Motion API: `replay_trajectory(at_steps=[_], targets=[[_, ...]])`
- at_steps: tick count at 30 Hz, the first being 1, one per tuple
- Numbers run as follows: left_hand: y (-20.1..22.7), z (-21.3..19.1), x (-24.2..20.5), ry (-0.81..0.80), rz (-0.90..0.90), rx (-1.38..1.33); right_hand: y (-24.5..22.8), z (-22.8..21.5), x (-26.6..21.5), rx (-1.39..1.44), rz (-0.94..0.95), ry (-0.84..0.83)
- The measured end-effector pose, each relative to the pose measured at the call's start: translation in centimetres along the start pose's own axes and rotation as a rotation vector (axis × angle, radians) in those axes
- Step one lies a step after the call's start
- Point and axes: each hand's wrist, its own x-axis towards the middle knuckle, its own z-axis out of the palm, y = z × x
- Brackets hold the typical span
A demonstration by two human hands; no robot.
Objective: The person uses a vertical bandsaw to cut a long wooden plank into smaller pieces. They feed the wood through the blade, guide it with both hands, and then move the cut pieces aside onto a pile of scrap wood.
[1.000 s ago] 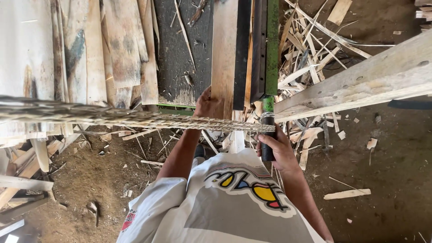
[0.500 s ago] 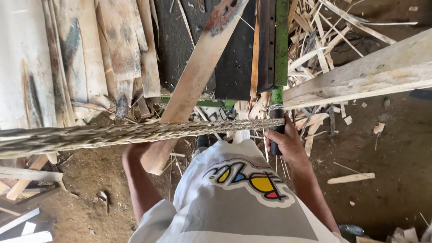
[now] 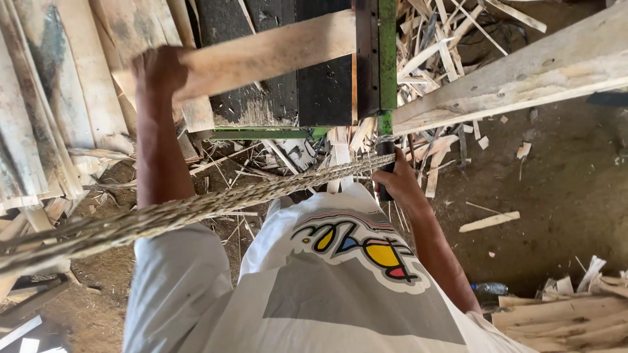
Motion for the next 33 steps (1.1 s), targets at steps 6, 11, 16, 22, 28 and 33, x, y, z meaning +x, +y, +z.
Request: replay_trajectory(at_steps=[6,11,16,22,28,33], targets=[[-5.1,0.4,10.7,0.113,-0.020,-0.012,-8.1,-1.2,-5.9,-0.081,-0.074,0.047],[-8.0,0.3,16.4,0.053,0.008,0.050,-7.6,-4.3,-6.1,-0.030,-0.302,0.006],[-7.3,-1.7,17.3,0.060,0.006,0.079,4.3,1.5,2.6,-0.222,-0.097,0.249],[-8.0,-3.6,15.0,0.066,0.000,-0.033,11.3,3.3,8.2,-0.110,0.052,0.222],[-4.5,-1.7,6.8,-0.153,-0.097,-0.382,3.9,0.6,1.8,-0.120,0.126,0.225],[1.7,7.2,2.8,0.025,-0.037,-0.872,2.5,-0.3,0.4,-0.194,-0.063,0.212]])
